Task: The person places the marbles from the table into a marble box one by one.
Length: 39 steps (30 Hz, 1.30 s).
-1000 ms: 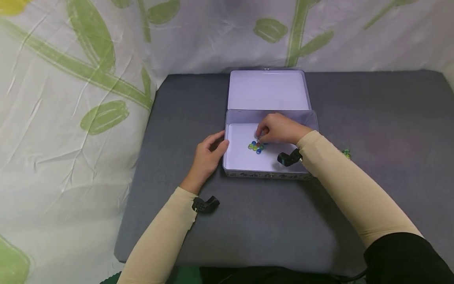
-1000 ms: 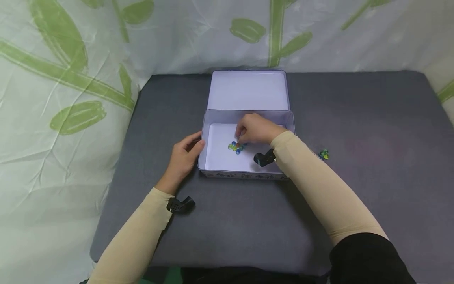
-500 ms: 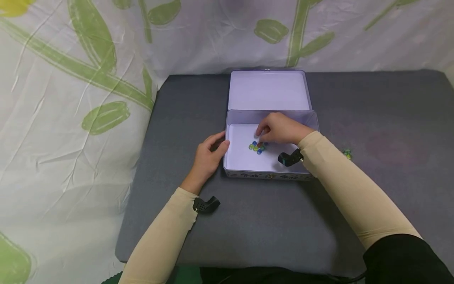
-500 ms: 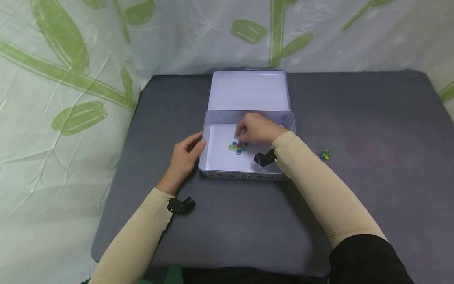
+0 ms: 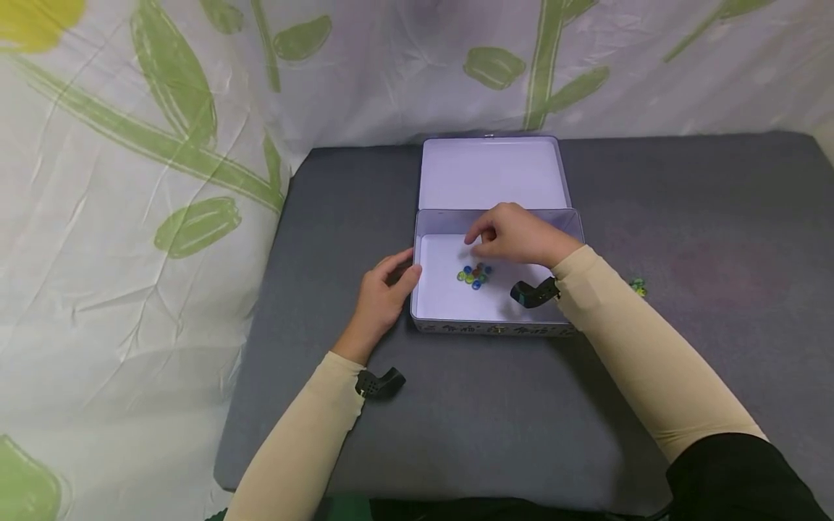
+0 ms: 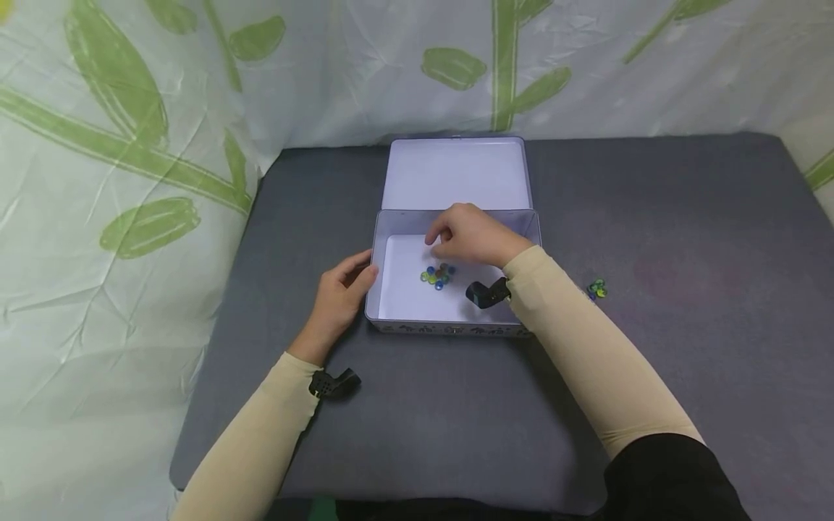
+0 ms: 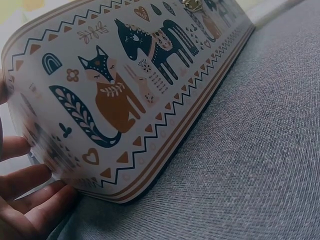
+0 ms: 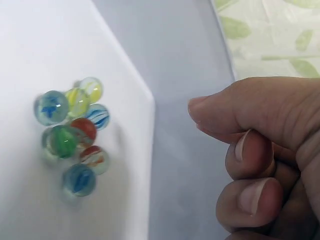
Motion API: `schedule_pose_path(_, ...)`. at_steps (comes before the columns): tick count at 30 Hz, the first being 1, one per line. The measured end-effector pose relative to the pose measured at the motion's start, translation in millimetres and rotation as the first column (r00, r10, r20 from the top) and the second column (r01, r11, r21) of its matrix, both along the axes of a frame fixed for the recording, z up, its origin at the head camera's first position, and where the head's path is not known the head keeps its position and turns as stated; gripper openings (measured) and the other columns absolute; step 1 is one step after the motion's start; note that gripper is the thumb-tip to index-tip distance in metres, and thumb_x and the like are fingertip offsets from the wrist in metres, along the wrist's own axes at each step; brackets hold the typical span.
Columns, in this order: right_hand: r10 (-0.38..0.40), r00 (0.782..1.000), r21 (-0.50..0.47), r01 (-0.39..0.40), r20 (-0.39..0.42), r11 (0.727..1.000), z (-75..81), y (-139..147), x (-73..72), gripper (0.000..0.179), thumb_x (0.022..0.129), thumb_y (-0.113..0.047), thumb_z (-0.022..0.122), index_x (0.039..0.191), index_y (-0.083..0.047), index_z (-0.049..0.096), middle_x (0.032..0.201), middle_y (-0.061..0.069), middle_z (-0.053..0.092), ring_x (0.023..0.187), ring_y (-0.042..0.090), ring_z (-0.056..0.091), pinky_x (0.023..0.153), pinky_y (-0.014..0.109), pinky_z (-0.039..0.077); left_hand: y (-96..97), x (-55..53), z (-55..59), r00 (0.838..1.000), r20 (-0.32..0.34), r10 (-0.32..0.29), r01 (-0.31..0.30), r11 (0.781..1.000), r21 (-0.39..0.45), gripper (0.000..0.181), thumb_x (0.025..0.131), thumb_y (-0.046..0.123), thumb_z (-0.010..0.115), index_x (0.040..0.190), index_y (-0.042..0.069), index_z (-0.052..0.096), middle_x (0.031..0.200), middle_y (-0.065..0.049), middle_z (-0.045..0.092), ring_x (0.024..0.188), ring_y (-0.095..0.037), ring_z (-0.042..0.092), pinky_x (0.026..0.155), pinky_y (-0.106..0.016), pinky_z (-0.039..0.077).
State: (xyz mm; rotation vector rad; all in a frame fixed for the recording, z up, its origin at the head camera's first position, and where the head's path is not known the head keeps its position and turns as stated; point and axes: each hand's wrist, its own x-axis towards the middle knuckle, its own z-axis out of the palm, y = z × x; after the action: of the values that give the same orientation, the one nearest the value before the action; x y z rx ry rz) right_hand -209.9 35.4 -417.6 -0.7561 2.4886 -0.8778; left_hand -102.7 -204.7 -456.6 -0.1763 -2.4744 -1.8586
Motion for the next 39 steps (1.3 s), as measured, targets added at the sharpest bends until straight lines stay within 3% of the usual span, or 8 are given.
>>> schedule_pose_path(11, -0.036, 0.998, -0.072, 0.032, -0.052, 0.997, 22.4, 7.4, 7.1, 0.015, 0.087, -0.011, 0.071, 0.100, -0.007, 0.076, 0.064, 0.004, 0.052, 0.059, 0.016, 0.044, 0.060, 0.032, 0.039, -0.8, 3.0, 0.3, 1.000, 0.016, 0.005, -0.005, 1.000, -0.002, 0.042, 0.095, 0.012, 0.063, 0.132, -0.007, 0.056, 0.126, -0.025, 0.060, 0.115, -0.035, 0.059, 0.099, -0.046, 0.046)
schedule_pose_path(17, -0.084, 0.993, -0.093, 0.076, -0.080, 0.993, 33.6, 16.0, 9.8, 0.014, 0.088, -0.011, 0.067, 0.099, -0.010, 0.076, 0.065, 0.004, 0.054, 0.060, 0.015, 0.044, 0.062, 0.031, 0.039, -2.9, 2.9, 0.4, 1.000, -0.009, 0.007, -0.007, 1.000, -0.002, 0.041, 0.095, 0.010, 0.063, 0.131, -0.008, 0.056, 0.125, -0.026, 0.060, 0.113, -0.036, 0.060, 0.096, -0.045, 0.048)
schedule_pose_path(27, -0.122, 0.981, -0.049, 0.116, -0.148, 0.992, 48.5, 37.3, 19.3, 0.015, 0.088, -0.016, 0.071, 0.102, -0.013, 0.075, 0.066, 0.004, 0.053, 0.057, 0.016, 0.043, 0.059, 0.031, 0.039, -3.2, 2.1, 0.1, 1.000, -0.006, 0.011, -0.011, 1.000, -0.006, 0.041, 0.096, 0.012, 0.062, 0.132, -0.007, 0.056, 0.127, -0.026, 0.059, 0.113, -0.036, 0.059, 0.096, -0.046, 0.048)
schedule_pose_path(33, -0.159, 0.974, -0.038, 0.155, -0.164, 0.987, 46.9, 62.2, 30.7, 0.017, 0.089, -0.012, 0.067, 0.104, -0.014, 0.076, 0.067, 0.004, 0.054, 0.056, 0.016, 0.043, 0.052, 0.028, 0.036, 0.2, 3.4, 0.6, 1.000, 0.014, 0.009, -0.008, 1.000, -0.015, 0.041, 0.095, 0.010, 0.061, 0.132, -0.007, 0.056, 0.127, -0.024, 0.060, 0.113, -0.033, 0.060, 0.095, -0.040, 0.049)
schedule_pose_path(39, -0.206, 0.965, -0.031, 0.204, -0.161, 0.978, 39.1, 84.8, 35.2, 0.018, 0.089, -0.013, 0.068, 0.104, -0.012, 0.076, 0.069, 0.003, 0.057, 0.054, 0.015, 0.043, 0.051, 0.027, 0.036, -1.2, -7.3, -24.9, 1.000, 0.002, 0.010, -0.010, 1.000, 0.029, 0.042, 0.095, 0.013, 0.063, 0.133, -0.004, 0.057, 0.129, -0.023, 0.059, 0.114, -0.032, 0.060, 0.096, -0.041, 0.048)
